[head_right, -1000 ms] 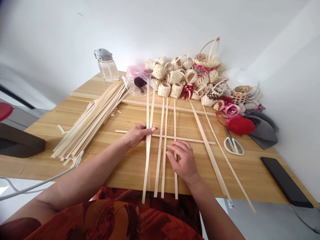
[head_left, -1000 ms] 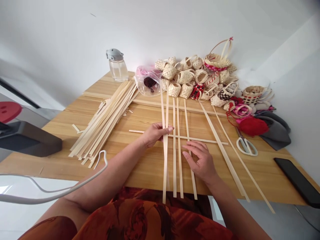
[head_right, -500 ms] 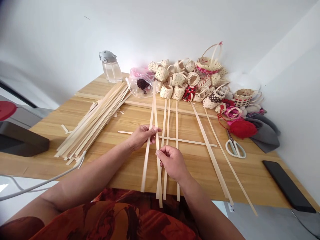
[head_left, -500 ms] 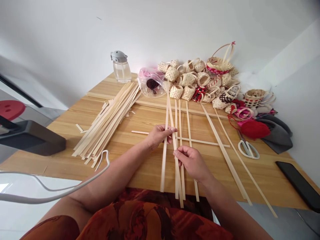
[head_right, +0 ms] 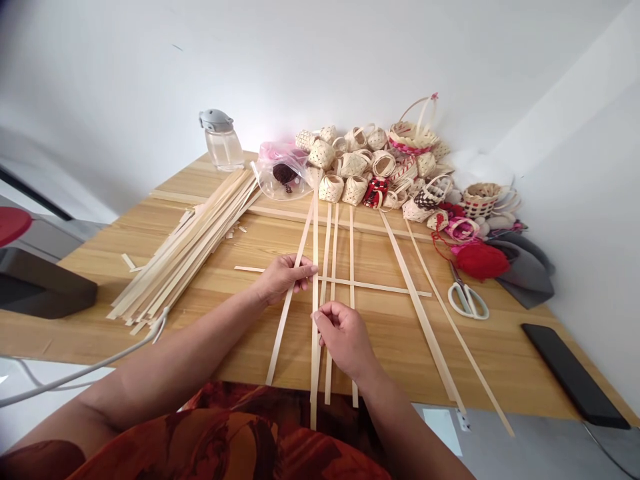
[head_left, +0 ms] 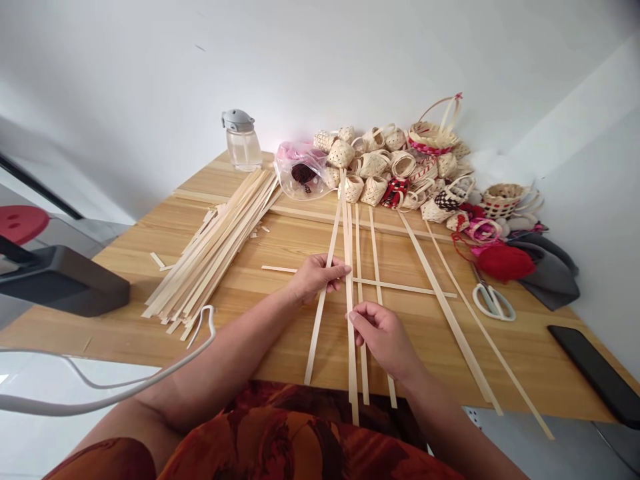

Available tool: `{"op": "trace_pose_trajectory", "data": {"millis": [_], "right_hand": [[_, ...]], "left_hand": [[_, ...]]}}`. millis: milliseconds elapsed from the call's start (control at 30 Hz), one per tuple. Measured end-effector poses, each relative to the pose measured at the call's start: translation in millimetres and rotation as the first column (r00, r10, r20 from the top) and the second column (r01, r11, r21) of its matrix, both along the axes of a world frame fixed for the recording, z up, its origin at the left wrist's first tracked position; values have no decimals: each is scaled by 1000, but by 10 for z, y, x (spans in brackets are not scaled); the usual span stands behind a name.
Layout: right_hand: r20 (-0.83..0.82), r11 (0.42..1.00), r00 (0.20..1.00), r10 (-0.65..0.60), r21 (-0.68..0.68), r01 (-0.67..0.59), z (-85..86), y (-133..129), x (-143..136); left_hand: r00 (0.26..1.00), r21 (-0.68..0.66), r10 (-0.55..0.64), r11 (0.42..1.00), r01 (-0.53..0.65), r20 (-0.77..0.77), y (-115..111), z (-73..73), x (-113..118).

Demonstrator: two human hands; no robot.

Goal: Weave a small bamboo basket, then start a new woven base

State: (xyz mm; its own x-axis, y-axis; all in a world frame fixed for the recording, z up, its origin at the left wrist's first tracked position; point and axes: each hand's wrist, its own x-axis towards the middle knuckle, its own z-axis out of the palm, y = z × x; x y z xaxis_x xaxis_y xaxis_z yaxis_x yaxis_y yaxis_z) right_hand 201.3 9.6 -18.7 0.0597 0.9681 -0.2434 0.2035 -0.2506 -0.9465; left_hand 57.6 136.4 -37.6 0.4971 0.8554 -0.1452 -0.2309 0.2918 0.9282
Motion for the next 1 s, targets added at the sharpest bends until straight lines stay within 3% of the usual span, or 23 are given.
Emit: {"op": "trace_pose_trajectory", "data": {"millis": [233,467,567,767,1000], "right_hand": [[169,998,985,-33,64,23,25,-9,-25],[31,999,1000,-2,40,0,35,-45,-34],[14,998,999,-35,45,35,-4,-51,15],[-10,989,989,-146,-9,146,-116,18,223],[10,990,990,-141,-17,141,-171,113,287]], "left_hand": [[1000,-23,-4,1000,5,28,7,17,-19],[999,-27,-16,999,17,40,-5,30,-13],[999,-18,1,1000,0,39,0,1,-1],[997,-124,56,990,-63,-54,9,-29,34],[999,-77,14,997,-17,-32,-20,-58,43]]}}
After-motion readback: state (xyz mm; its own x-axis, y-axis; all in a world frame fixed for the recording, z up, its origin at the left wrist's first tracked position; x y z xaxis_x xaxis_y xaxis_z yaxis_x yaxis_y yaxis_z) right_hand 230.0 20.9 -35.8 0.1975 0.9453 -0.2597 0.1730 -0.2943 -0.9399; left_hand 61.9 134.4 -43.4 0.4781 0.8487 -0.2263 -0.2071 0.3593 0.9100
